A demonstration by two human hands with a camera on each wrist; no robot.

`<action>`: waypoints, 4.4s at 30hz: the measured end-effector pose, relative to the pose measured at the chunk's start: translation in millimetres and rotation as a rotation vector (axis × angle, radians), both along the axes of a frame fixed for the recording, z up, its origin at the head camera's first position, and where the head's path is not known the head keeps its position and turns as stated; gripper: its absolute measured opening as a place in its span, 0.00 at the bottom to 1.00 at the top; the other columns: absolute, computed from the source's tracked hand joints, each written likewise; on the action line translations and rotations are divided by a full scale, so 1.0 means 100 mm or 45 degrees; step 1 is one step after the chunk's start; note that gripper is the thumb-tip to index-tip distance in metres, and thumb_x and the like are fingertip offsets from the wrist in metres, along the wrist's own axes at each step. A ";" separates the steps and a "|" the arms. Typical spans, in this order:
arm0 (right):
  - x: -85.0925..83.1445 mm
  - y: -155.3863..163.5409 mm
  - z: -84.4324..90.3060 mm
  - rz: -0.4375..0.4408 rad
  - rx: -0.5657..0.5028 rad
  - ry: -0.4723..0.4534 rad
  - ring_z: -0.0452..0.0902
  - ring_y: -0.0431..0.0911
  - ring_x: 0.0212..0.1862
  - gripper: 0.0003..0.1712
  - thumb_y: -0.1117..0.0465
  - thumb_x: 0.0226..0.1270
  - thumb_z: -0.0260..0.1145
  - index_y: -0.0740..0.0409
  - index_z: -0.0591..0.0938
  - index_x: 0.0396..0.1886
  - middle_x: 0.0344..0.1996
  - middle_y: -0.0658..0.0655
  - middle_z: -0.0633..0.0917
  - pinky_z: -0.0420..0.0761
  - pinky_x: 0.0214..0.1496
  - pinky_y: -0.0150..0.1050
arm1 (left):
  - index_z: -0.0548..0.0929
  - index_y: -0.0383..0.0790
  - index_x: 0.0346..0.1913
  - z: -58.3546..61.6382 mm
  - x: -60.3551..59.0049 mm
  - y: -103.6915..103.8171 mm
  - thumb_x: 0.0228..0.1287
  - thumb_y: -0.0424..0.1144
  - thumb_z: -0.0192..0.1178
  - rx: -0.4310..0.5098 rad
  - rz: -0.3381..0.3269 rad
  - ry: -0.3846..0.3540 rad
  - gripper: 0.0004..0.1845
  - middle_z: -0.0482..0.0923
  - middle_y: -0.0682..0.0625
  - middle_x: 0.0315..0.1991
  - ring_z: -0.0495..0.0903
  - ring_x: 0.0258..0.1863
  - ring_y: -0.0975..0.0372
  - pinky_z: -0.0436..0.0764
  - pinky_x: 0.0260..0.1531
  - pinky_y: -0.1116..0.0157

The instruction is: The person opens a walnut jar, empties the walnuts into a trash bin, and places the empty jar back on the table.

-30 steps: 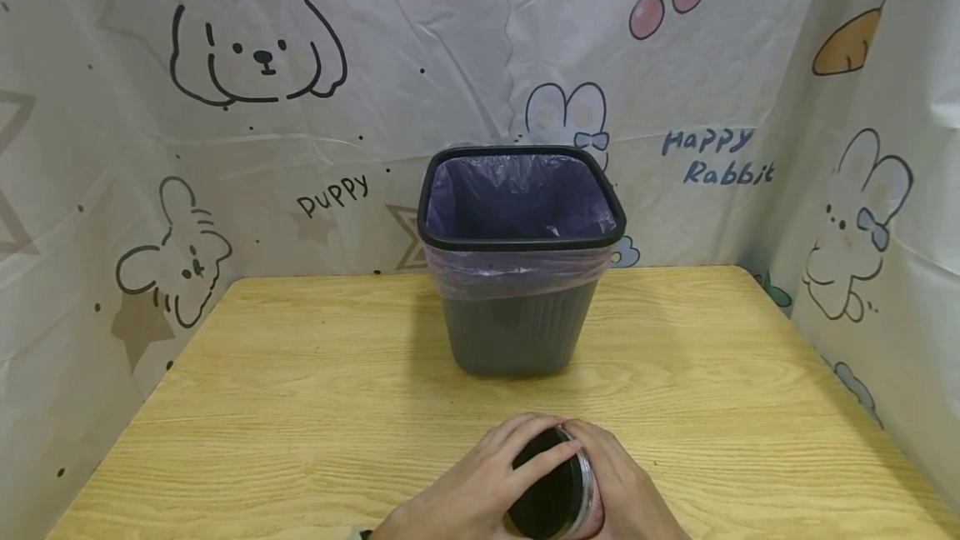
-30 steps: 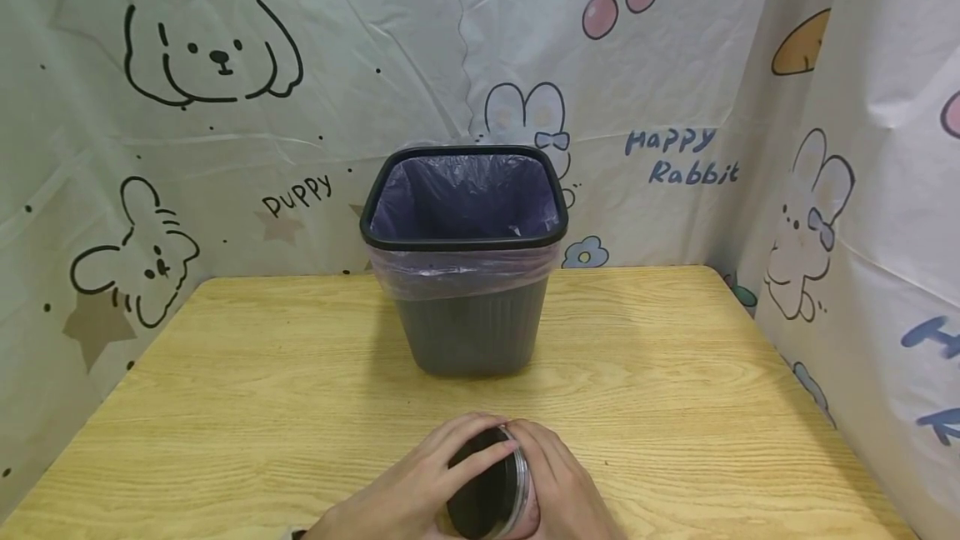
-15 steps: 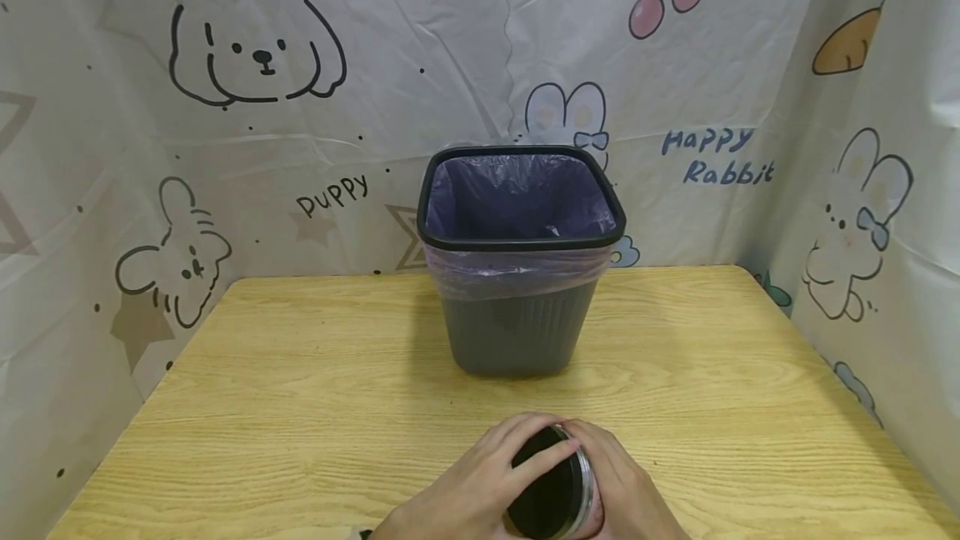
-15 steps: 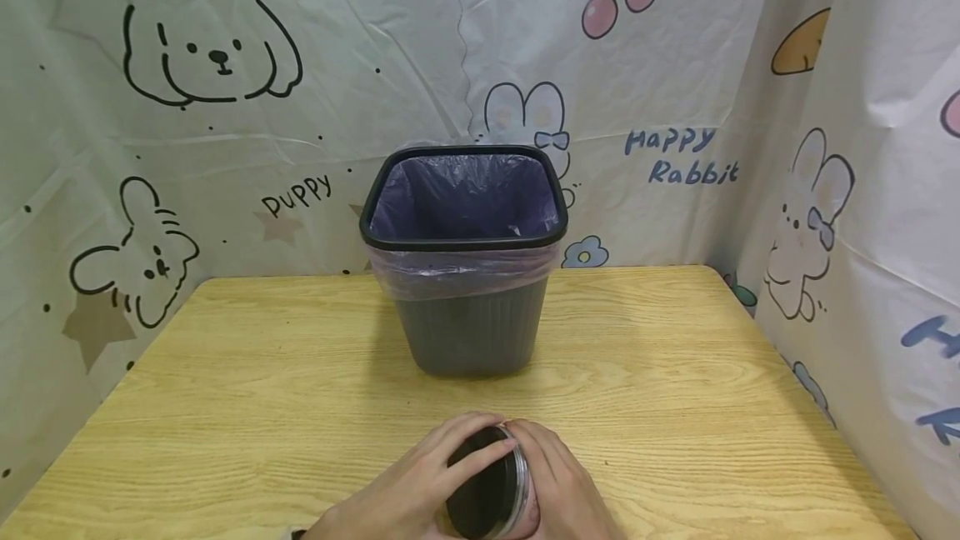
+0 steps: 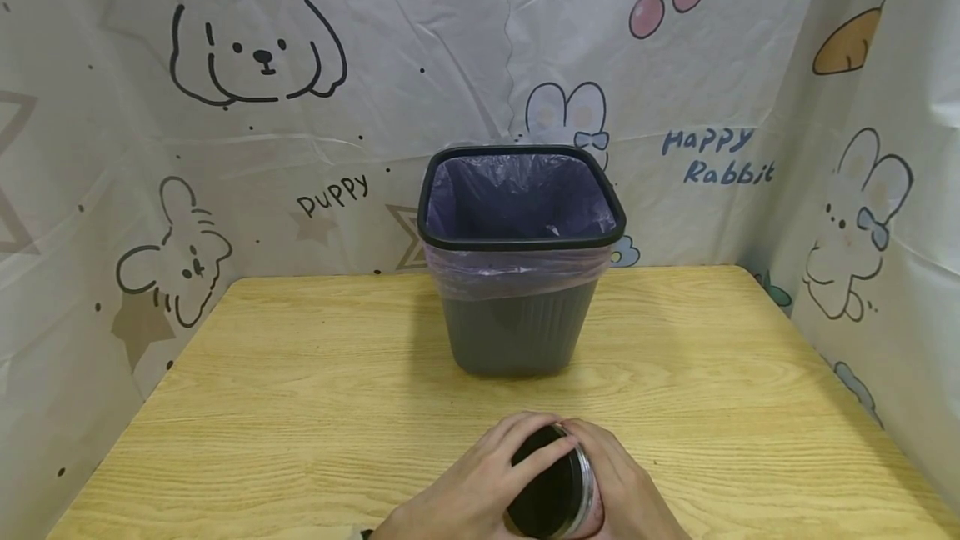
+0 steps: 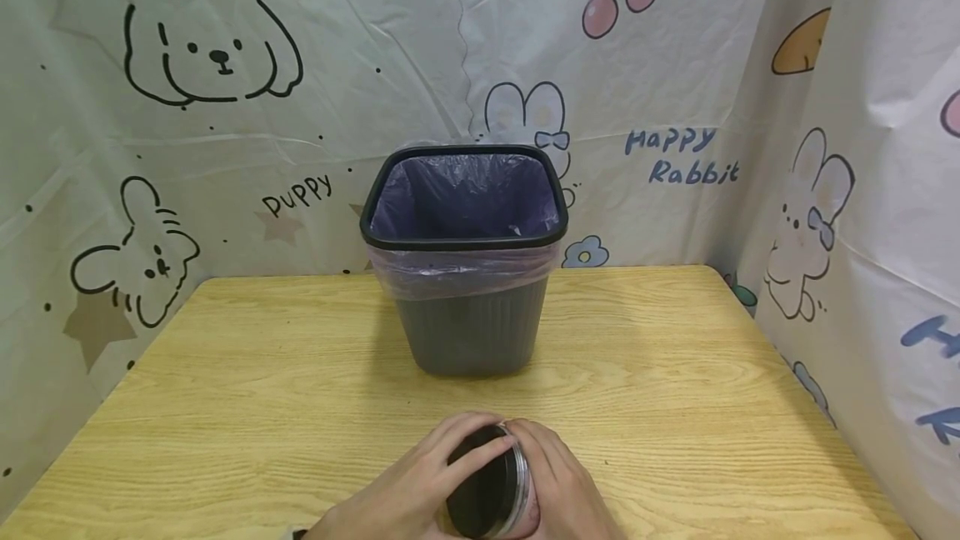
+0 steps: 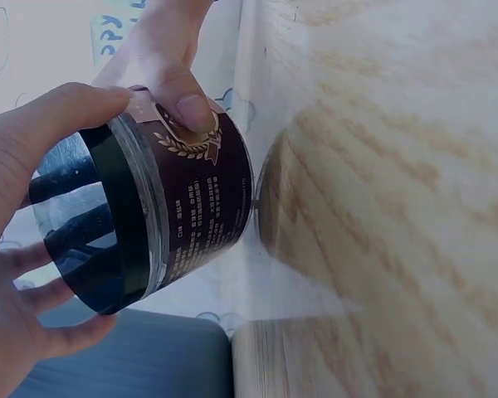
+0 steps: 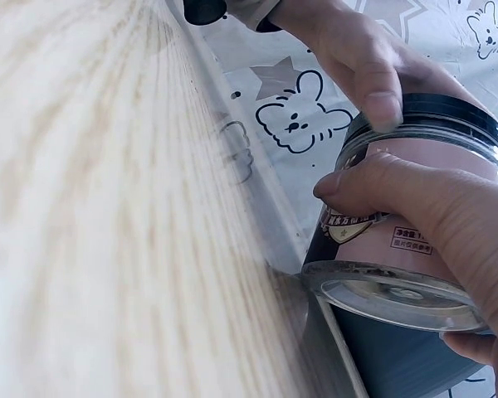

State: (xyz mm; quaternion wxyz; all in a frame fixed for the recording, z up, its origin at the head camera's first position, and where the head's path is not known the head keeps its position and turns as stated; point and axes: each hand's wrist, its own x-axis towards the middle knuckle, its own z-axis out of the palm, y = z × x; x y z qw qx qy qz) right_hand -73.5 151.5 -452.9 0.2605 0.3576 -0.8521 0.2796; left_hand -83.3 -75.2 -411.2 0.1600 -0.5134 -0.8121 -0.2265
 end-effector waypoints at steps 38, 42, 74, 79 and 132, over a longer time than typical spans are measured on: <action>-0.01 0.00 -0.01 0.003 0.012 0.056 0.75 0.53 0.55 0.63 0.27 0.39 0.73 0.67 0.68 0.65 0.57 0.60 0.76 0.82 0.48 0.46 | 0.55 0.47 0.76 -0.04 -0.03 0.02 0.46 0.62 0.72 0.012 -0.072 -0.067 0.56 0.52 0.48 0.72 0.55 0.71 0.59 0.64 0.65 0.60; -0.01 0.01 -0.01 0.011 0.025 0.032 0.76 0.54 0.54 0.63 0.27 0.40 0.73 0.67 0.68 0.66 0.56 0.62 0.76 0.82 0.45 0.50 | 0.55 0.47 0.76 -0.03 -0.03 0.02 0.45 0.59 0.74 0.019 -0.102 -0.110 0.57 0.53 0.48 0.72 0.55 0.70 0.59 0.65 0.65 0.62; 0.00 0.01 -0.01 0.005 0.006 0.020 0.74 0.51 0.56 0.65 0.29 0.36 0.76 0.66 0.68 0.67 0.58 0.59 0.75 0.79 0.54 0.38 | 0.57 0.44 0.74 -0.02 -0.03 0.02 0.47 0.61 0.72 0.046 -0.109 0.002 0.54 0.55 0.47 0.72 0.57 0.70 0.57 0.63 0.66 0.60; 0.00 0.00 0.00 0.011 0.013 0.021 0.75 0.52 0.55 0.64 0.28 0.38 0.75 0.66 0.67 0.67 0.58 0.60 0.75 0.79 0.53 0.39 | 0.56 0.46 0.75 -0.02 -0.02 0.02 0.49 0.61 0.71 0.053 -0.085 -0.052 0.53 0.55 0.48 0.71 0.58 0.69 0.60 0.64 0.65 0.61; 0.00 0.01 -0.01 0.018 0.004 0.017 0.75 0.53 0.55 0.64 0.27 0.38 0.74 0.65 0.68 0.67 0.58 0.60 0.75 0.82 0.44 0.51 | 0.56 0.44 0.75 -0.02 -0.01 0.03 0.48 0.62 0.71 0.049 -0.050 -0.002 0.55 0.57 0.48 0.70 0.59 0.68 0.60 0.64 0.65 0.61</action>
